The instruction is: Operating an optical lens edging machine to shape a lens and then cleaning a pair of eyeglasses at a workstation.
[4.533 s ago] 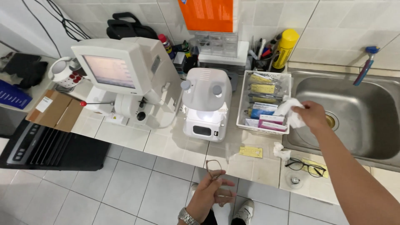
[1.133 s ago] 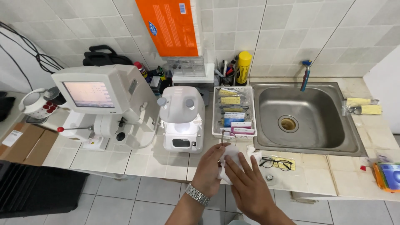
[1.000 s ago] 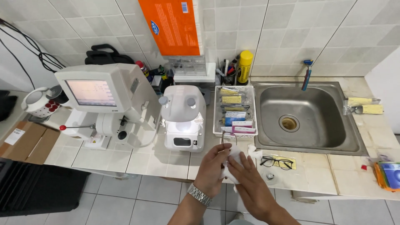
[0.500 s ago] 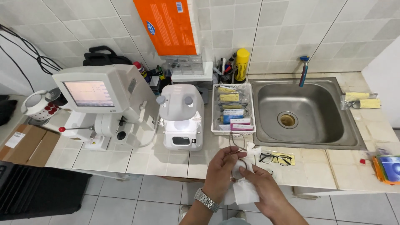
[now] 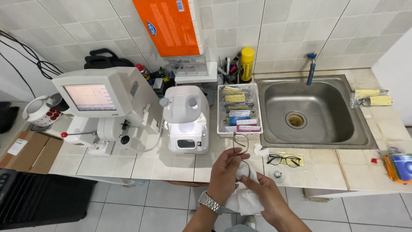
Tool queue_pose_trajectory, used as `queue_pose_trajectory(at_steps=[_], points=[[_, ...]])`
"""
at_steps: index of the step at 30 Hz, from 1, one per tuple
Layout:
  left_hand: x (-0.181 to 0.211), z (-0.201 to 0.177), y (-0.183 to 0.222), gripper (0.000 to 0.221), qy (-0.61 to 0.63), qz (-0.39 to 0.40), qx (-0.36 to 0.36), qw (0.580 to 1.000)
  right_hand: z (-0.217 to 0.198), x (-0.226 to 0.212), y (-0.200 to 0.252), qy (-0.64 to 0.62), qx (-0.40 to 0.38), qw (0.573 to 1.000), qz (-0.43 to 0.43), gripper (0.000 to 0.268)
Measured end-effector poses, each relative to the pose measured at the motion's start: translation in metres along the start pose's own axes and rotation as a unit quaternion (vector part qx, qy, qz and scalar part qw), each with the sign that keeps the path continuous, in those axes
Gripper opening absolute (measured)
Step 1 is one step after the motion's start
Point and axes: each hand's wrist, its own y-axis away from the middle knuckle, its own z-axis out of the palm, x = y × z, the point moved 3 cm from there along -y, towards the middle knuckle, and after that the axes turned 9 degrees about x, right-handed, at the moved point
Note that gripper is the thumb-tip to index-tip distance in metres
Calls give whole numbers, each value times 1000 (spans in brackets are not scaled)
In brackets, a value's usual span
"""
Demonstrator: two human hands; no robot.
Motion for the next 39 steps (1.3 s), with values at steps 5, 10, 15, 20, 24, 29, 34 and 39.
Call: queue_pose_trajectory(at_steps=[5,10,15,20,24,29,34,39], points=[[-18,-5,-3,27,-20,-7,-13,1000,-5,-1,-19,13,2,1000,6,16],[-22,-4,0,29,-20,35,-13,999,-7,13,-35,-74,-26,997,6,17],[-22,-7,1,30,-21,74,-24,997,-13,36,-54,-120,-63,988,70,20],[-25,-18,-8,28,0,12,4,1000,2,24,-39,7,-45,999,22,27],[-34,-23,-9,27,-2,-20,19,1000,5,23,-28,88,-33,996,-4,20],[-44,-40,-22,31,19,2,51,999,-3,26,-56,105,-63,992,2,26],[-39,-73,-21,28,17,-54,107,993,-6,-29,-88,162,174,971,-22,36],[-22,-80,-19,36,18,-26,65,997,16,-95,-165,119,146,976,-106,40]])
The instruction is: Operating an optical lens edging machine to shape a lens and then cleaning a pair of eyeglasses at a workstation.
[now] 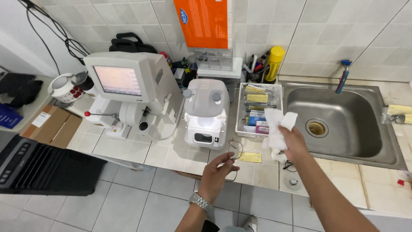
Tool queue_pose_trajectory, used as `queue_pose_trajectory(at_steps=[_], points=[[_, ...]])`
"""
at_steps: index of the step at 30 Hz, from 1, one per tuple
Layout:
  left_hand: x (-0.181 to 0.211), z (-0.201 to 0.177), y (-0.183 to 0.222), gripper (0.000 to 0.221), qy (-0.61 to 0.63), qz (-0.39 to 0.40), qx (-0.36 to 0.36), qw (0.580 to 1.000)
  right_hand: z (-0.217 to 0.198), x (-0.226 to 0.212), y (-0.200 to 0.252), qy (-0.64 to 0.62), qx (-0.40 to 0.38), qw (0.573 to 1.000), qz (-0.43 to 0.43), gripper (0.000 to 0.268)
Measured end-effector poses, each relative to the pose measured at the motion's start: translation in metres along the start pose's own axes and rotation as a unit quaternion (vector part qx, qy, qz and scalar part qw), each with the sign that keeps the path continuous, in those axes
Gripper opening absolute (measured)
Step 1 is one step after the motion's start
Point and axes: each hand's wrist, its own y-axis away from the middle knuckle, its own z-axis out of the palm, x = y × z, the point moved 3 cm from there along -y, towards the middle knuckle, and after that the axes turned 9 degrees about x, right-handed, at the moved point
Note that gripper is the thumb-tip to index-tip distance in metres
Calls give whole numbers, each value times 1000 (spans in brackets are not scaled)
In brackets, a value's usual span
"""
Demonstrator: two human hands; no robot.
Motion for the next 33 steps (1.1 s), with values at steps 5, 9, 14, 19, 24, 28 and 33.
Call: queue_pose_trajectory(at_steps=[5,9,14,19,24,28,33], points=[[31,3,9,41,-137,31,-23,990,10,-2,-52,60,30,998,-9,25],[36,1,16,33,-186,9,-21,982,4,2,-1,97,61,983,-142,47],[27,9,4,33,-265,106,-56,957,8,-18,127,183,-164,955,-169,44],[18,26,-5,22,-299,358,-75,881,-15,1,131,101,-205,966,-121,33],[31,42,6,88,-432,147,-97,885,-43,26,115,-21,-211,973,-93,29],[5,46,5,111,-425,-67,-195,881,-64,45,114,31,-151,982,-106,21],[-57,67,6,109,-347,-76,-162,921,-86,96,91,-50,-146,986,-62,22]])
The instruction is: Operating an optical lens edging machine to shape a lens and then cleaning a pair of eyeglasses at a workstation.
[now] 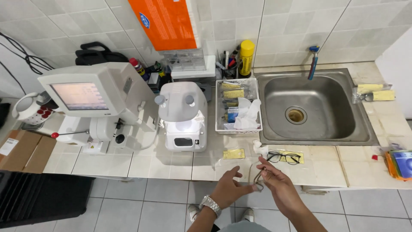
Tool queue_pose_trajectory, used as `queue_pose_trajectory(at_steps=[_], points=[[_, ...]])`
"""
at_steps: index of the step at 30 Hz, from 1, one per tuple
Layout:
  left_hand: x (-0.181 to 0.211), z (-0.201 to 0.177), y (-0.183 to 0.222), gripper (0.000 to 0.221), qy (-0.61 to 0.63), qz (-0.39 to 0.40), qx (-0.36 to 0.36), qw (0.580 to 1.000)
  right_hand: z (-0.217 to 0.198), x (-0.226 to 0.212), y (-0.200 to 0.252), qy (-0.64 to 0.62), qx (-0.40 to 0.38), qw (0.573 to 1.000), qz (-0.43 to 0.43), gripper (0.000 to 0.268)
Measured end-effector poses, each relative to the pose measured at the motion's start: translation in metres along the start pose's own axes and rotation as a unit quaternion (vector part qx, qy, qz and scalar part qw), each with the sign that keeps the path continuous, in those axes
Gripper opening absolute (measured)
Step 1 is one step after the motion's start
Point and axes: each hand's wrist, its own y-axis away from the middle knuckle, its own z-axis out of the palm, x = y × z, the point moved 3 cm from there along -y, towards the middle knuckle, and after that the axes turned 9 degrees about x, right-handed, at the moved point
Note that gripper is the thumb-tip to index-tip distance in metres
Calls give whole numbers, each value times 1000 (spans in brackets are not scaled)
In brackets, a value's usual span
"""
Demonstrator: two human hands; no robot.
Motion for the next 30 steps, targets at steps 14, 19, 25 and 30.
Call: queue_pose_trajectory(at_steps=[14,19,25,30], points=[[-5,18,-22,27,47,84,-46,994,-5,13,13,-85,77,989,96,37],[22,-29,-27,49,-76,126,-29,989,4,14,-11,-74,63,992,80,34],[20,-66,-31,32,206,99,-8,973,21,-31,-12,-130,61,986,90,26],[10,-66,-27,34,334,74,-39,939,23,-53,-9,-117,52,987,102,29]])
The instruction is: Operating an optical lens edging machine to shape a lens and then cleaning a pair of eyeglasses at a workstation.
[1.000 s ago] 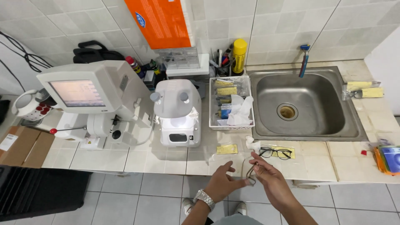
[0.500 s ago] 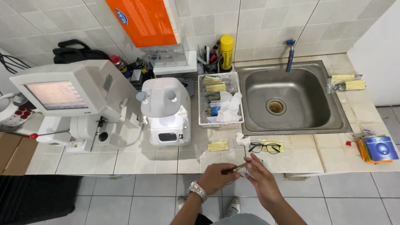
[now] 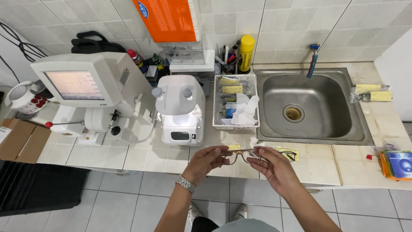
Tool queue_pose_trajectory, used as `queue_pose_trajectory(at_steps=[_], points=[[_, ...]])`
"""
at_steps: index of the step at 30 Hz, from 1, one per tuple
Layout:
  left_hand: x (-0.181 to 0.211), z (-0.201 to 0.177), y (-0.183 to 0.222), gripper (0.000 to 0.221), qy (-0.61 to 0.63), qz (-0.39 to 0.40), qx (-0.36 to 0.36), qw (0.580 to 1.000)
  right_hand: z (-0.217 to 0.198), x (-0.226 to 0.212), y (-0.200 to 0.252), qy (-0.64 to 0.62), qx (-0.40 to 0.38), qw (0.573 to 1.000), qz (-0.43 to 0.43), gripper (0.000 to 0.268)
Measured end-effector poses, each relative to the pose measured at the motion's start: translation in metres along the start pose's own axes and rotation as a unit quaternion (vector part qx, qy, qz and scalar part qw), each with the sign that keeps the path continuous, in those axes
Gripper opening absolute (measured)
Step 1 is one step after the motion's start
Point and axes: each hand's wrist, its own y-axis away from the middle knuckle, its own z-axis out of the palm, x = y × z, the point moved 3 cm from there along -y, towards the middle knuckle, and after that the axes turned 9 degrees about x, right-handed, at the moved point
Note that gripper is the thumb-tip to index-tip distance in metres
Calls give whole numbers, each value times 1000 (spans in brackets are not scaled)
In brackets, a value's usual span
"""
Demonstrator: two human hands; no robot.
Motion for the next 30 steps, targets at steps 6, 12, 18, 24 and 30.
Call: queue_pose_trajectory(at_steps=[6,12,18,24,30], points=[[1,1,2,35,52,8,-11,999,-2,-2,-5,3,-17,1000,-5,28],[1,4,2,35,36,8,-11,999,-2,-3,-4,0,-20,1000,-7,30],[3,28,10,38,-55,32,-12,998,-6,12,-8,-15,-43,999,-13,26],[-59,-3,-62,47,-378,93,78,918,-32,30,-21,-143,-7,987,76,19],[-131,-56,-143,73,-679,187,149,694,-58,55,-13,-50,41,990,123,38]])
